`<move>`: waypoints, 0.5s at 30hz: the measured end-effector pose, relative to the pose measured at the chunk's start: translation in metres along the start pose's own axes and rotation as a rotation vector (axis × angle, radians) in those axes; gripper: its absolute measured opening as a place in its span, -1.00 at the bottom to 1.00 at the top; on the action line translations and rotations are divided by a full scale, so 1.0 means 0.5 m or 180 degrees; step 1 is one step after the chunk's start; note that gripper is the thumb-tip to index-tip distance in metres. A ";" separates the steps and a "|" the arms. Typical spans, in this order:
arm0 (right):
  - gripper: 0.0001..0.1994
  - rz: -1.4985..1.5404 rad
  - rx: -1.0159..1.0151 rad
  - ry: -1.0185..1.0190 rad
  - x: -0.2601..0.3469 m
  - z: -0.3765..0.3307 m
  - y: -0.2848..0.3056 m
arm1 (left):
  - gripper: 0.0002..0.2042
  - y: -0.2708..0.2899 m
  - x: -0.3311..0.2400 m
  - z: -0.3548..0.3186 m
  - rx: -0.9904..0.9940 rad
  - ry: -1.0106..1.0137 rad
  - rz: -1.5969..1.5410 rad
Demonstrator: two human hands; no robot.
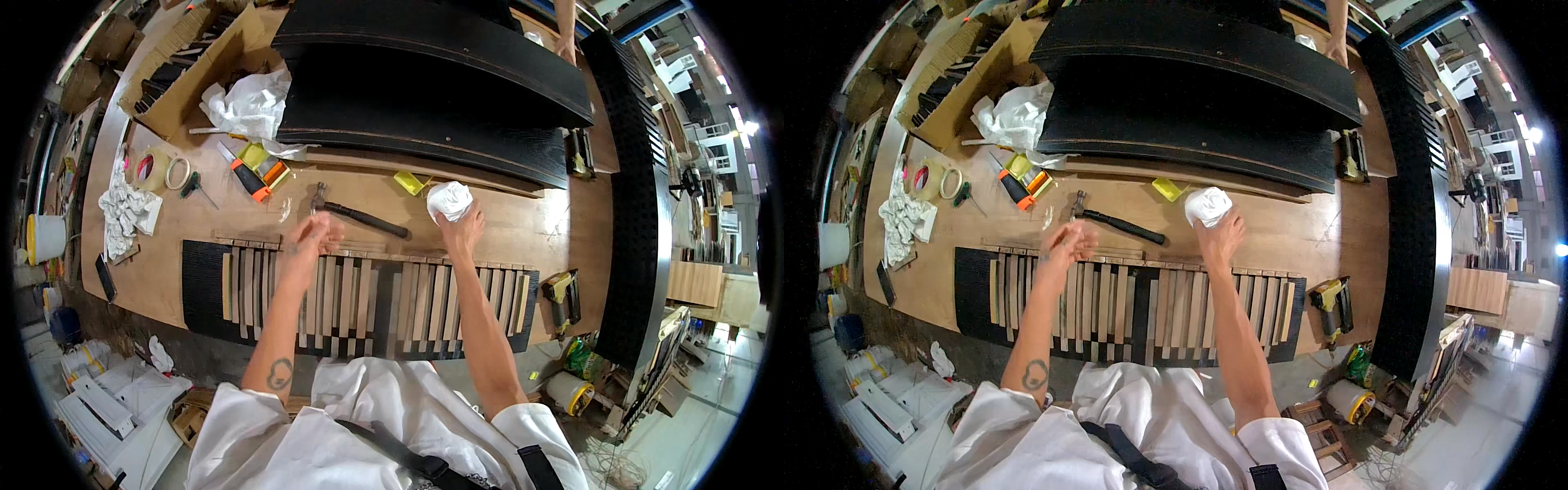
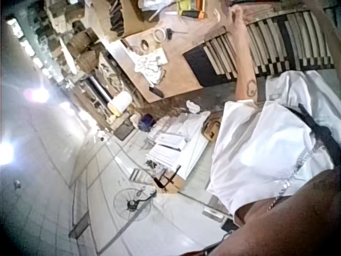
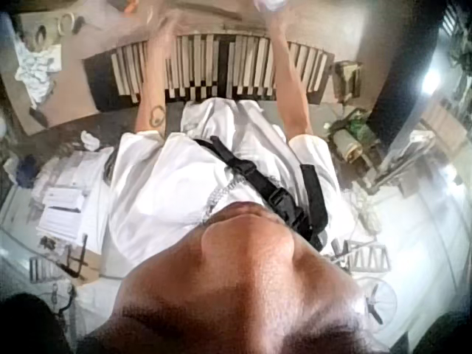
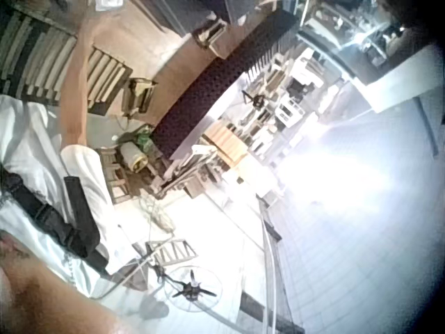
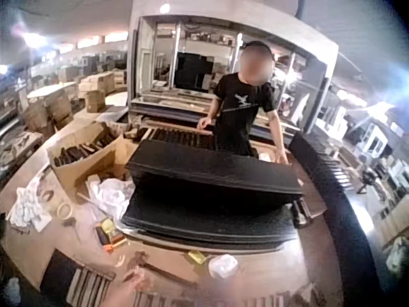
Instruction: The person arranges wooden slats onto a black curved base on a workbench. They then apply a white adhesive from a plastic bag onto the slats.
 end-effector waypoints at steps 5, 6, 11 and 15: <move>-0.44 0.1773 0.1817 -0.0301 -0.008 0.010 0.103 | -0.60 -0.096 0.003 -0.097 0.0250 -0.0318 0.0179; -0.49 0.2260 0.1992 -0.0153 0.027 -0.021 0.169 | -0.58 -0.115 -0.001 -0.121 0.0330 -0.0435 0.0249; -0.29 0.3787 0.2148 0.0299 0.018 -0.188 0.412 | -0.41 -0.326 -0.020 -0.239 0.1592 -0.0784 0.0210; 0.05 0.6076 0.1638 0.0452 -0.054 -0.356 0.406 | -0.45 -0.460 0.009 -0.350 0.1349 -0.0703 0.0090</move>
Point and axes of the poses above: each hand's wrist, its own z-axis towards the middle knuckle, its own y-axis out of the back of the hand, x = y × z, the point moved 3 cm from there along z, towards the middle knuckle, and after that the axes turned 7 degrees about x, right-handed, at the moved point
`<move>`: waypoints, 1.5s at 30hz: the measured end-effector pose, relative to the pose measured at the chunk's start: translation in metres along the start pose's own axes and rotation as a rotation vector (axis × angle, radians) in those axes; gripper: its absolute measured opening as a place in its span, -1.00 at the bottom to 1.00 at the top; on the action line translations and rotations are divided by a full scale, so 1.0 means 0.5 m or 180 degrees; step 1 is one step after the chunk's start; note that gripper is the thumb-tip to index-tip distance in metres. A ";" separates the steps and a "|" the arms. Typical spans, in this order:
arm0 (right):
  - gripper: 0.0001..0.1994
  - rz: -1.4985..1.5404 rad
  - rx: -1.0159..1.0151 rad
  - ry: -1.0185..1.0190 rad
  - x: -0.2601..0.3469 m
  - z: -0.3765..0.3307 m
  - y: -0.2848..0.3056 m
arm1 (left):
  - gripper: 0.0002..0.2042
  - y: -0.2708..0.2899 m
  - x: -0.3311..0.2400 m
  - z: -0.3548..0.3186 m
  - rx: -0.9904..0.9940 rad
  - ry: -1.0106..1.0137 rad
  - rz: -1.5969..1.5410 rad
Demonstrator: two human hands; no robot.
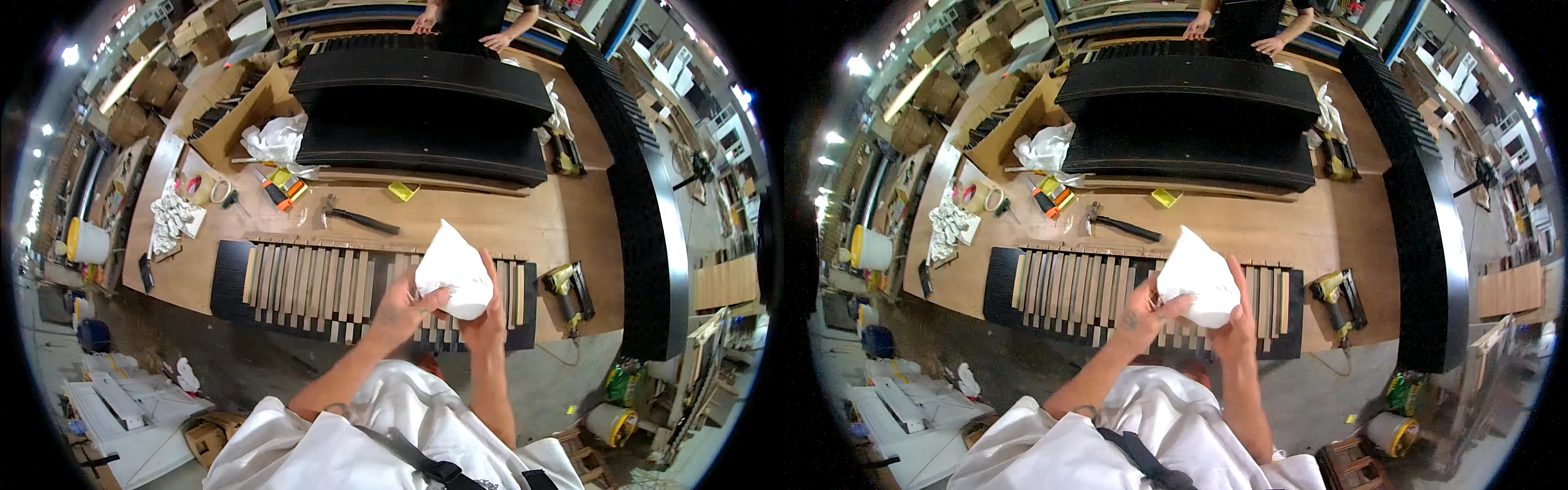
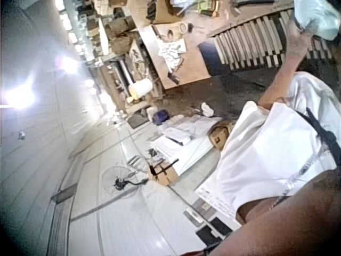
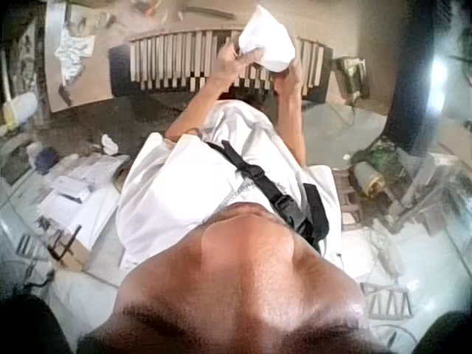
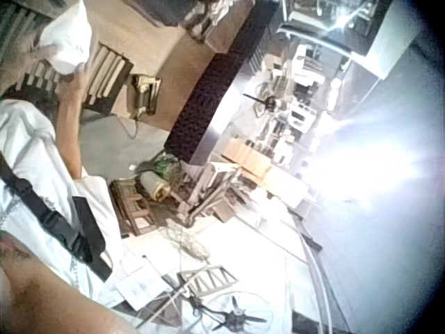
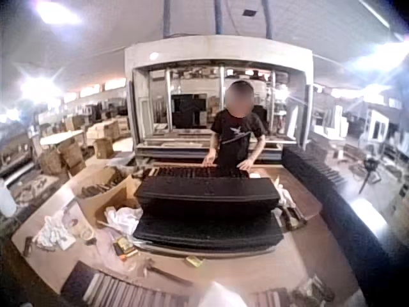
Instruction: The person arranges wooden slats onto a black curved base on a workbench. They then apply a white adhesive from a plastic bag onto the slats.
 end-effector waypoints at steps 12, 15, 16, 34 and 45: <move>-0.05 0.0750 -0.0260 0.0365 0.038 -0.266 0.009 | -0.55 -0.273 0.068 -0.159 -0.0012 -0.1345 0.4540; -0.07 0.0259 -0.0443 0.0422 0.085 -0.278 0.009 | -0.47 -0.329 0.059 -0.184 0.0355 -0.1333 0.4860; -0.14 0.0121 -0.0366 0.0488 0.103 -0.278 0.007 | -0.44 -0.343 0.064 -0.196 0.0437 -0.1454 0.4857; -0.20 0.2564 0.0598 0.0876 0.147 -0.256 -0.079 | -0.70 -0.131 -0.057 -0.268 -0.0316 -0.0744 0.1474; -0.08 0.2499 0.0541 0.1351 0.127 -0.274 -0.116 | -0.82 -0.135 -0.151 -0.248 0.0524 -0.1142 0.1279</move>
Point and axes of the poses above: each hand's wrist, its own z-axis towards the middle knuckle, its own y-axis out of the back of the hand, x = y × z, the point moved 3 cm from there along z, towards the middle knuckle, and after that the axes turned 7 degrees about x, right-handed, at the moved point
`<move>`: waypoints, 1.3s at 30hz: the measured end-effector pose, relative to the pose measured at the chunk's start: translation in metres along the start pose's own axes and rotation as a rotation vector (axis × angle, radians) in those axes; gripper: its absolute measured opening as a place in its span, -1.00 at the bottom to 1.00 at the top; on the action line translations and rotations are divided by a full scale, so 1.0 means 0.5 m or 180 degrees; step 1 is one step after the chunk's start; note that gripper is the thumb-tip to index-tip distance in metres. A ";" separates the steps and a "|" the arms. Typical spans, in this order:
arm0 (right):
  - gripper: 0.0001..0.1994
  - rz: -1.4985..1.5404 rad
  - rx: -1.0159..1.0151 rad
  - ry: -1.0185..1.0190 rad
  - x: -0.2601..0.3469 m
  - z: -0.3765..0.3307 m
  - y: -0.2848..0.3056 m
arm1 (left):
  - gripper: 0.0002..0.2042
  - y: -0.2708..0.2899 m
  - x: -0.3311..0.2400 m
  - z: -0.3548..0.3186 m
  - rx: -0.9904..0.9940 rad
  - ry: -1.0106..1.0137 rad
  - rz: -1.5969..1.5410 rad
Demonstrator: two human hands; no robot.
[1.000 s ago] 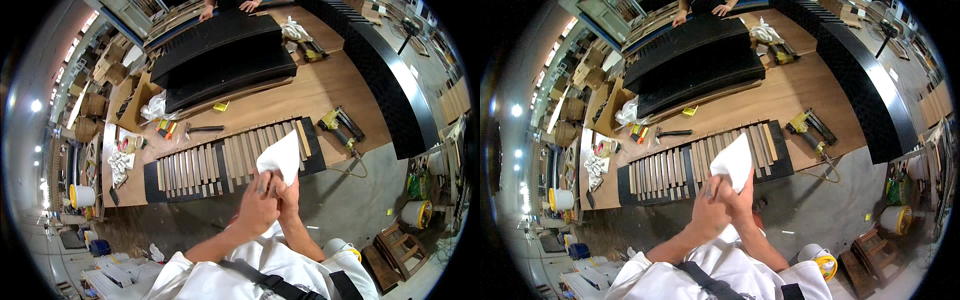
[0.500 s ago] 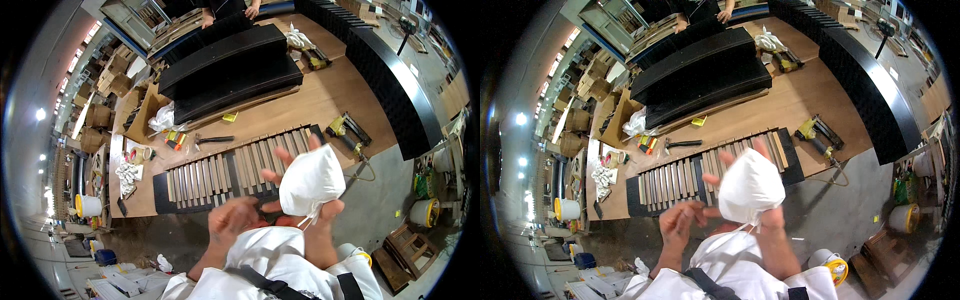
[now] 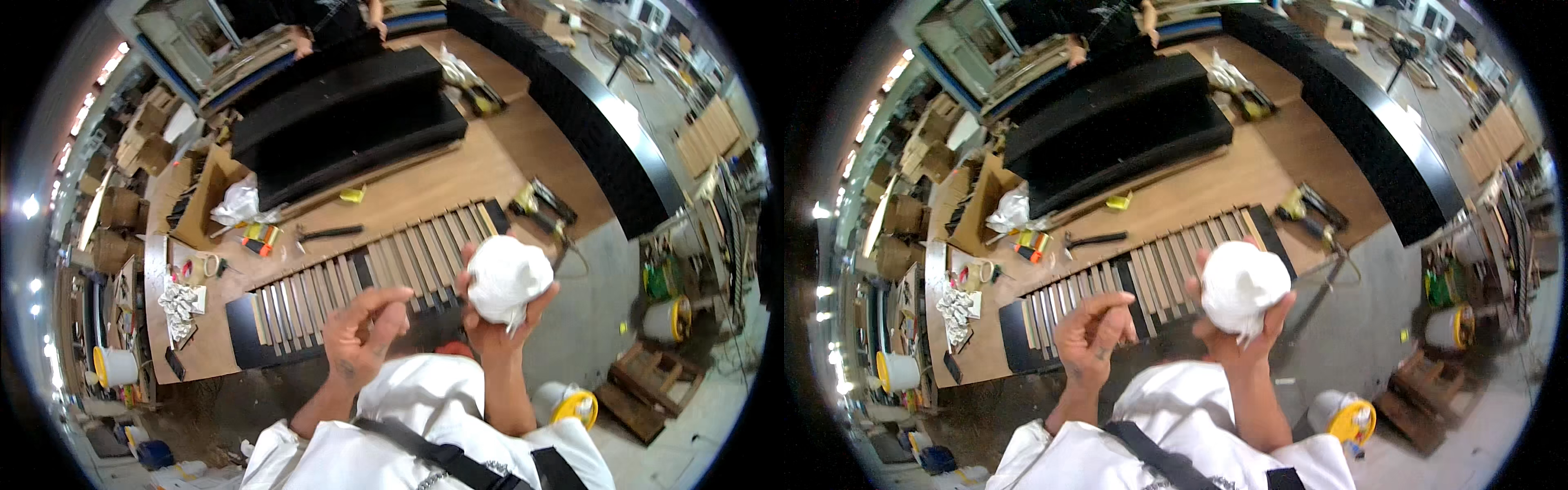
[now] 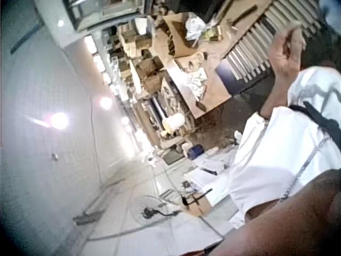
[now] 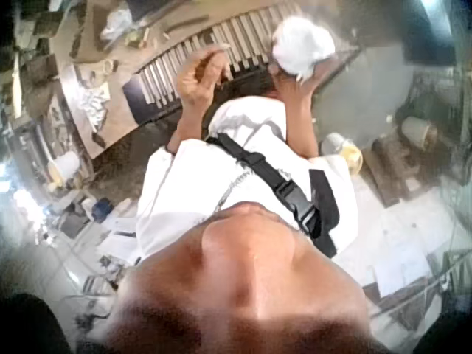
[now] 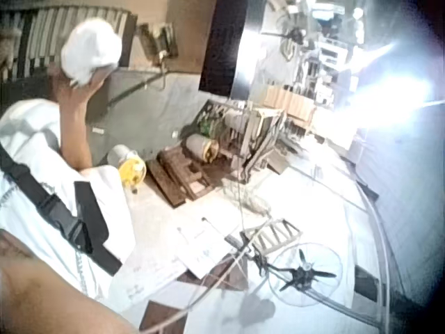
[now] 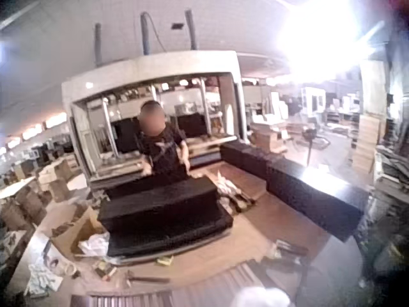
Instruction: The person arranges wooden slats onto a black curved base on a workbench. They then apply a white adhesive from a plastic bag onto the slats.
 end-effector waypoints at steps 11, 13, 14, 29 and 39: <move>-0.29 -0.2084 0.0527 0.0988 0.082 0.026 -0.089 | -0.77 -0.065 -0.112 0.050 0.0787 -0.0964 0.0130; -0.27 -0.2530 0.0497 0.1433 0.086 0.022 -0.097 | -0.76 -0.082 -0.119 0.052 0.0756 -0.1147 0.0025; -0.25 -0.2753 0.0515 0.1519 0.090 0.021 -0.105 | -0.75 -0.088 -0.121 0.050 0.0728 -0.1137 -0.0045; -0.15 -0.2835 -0.0466 -0.0409 -0.192 -0.026 -0.065 | 0.41 -0.024 0.075 -0.053 -0.0018 -0.0671 -0.1180; -0.23 -0.5197 0.3444 -0.1942 -0.596 -0.256 -0.030 | -0.04 0.266 0.097 -0.542 -0.2904 -0.0829 -0.2903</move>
Point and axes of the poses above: each hand's wrist, its own z-axis towards the middle knuckle, its own y-axis out of the back of the hand, x = y × z, the point moved 3 cm from there along z, towards the middle knuckle, and after that the axes turned 7 degrees about x, right-handed, at the moved point
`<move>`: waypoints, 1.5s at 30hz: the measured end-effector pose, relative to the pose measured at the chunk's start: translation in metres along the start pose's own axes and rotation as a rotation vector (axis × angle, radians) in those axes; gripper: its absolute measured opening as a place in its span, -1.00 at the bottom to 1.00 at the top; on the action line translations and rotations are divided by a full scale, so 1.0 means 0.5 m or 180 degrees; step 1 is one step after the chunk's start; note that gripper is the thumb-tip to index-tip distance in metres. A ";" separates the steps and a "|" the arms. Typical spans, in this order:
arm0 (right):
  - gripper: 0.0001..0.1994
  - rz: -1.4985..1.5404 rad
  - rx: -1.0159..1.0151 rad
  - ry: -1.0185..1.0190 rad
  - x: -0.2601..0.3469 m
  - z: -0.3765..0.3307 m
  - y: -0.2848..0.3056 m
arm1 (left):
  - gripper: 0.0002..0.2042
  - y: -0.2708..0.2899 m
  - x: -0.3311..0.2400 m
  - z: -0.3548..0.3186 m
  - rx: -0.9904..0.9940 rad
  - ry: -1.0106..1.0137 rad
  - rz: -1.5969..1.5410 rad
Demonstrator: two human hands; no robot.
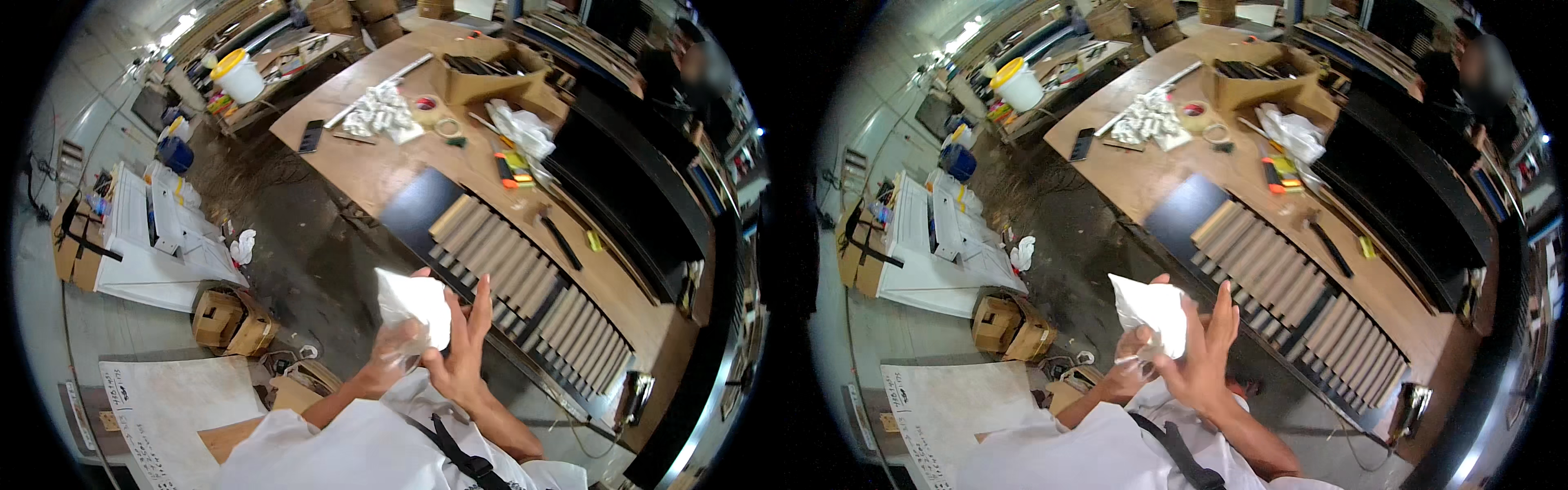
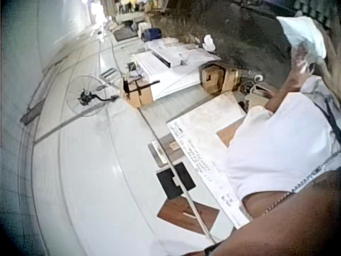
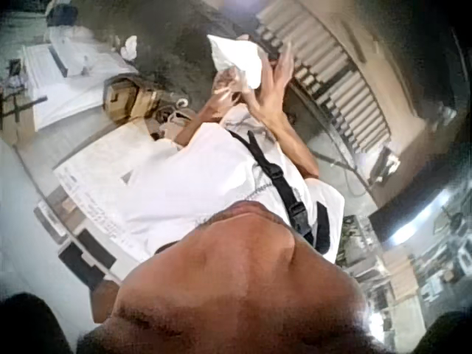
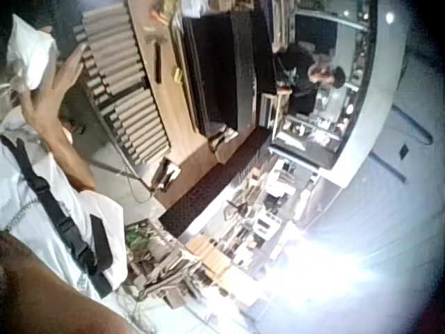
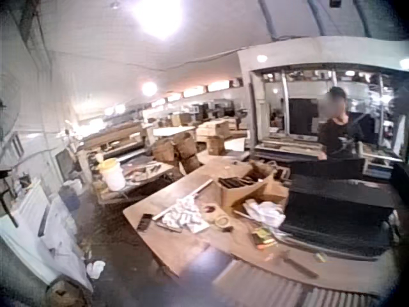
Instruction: The person arranges wooden slats onto a black curved base on a workbench. They then apply a white adhesive from a plastic bag onto the slats.
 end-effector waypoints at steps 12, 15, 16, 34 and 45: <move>-0.75 0.2702 0.1287 -0.0837 0.147 0.402 -0.237 | -0.43 0.206 -0.490 0.023 -0.0206 0.0495 0.2604; -0.80 0.2414 0.1379 -0.0777 0.146 0.453 -0.285 | -0.44 0.221 -0.552 0.048 -0.0233 0.0374 0.2969; -0.81 0.2344 0.1436 -0.0763 0.145 0.470 -0.298 | -0.45 0.227 -0.566 0.058 -0.0281 0.0372 0.2959; -0.91 0.1872 0.1514 -0.0997 0.014 0.775 -0.428 | -0.44 0.370 -0.735 0.341 -0.0455 0.0571 0.3190; -0.83 0.1994 0.0201 -0.2775 -0.232 0.807 -0.524 | -0.47 0.492 -0.730 0.628 0.0017 0.1748 0.3759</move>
Point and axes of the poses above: each hand's wrist, its own z-axis towards the middle knuckle, its own y-axis out of the back of the hand, x = y × z, the point moved 3 cm from there along z, towards the middle knuckle, and after that the axes turned 7 degrees about x, right-handed, at the moved point
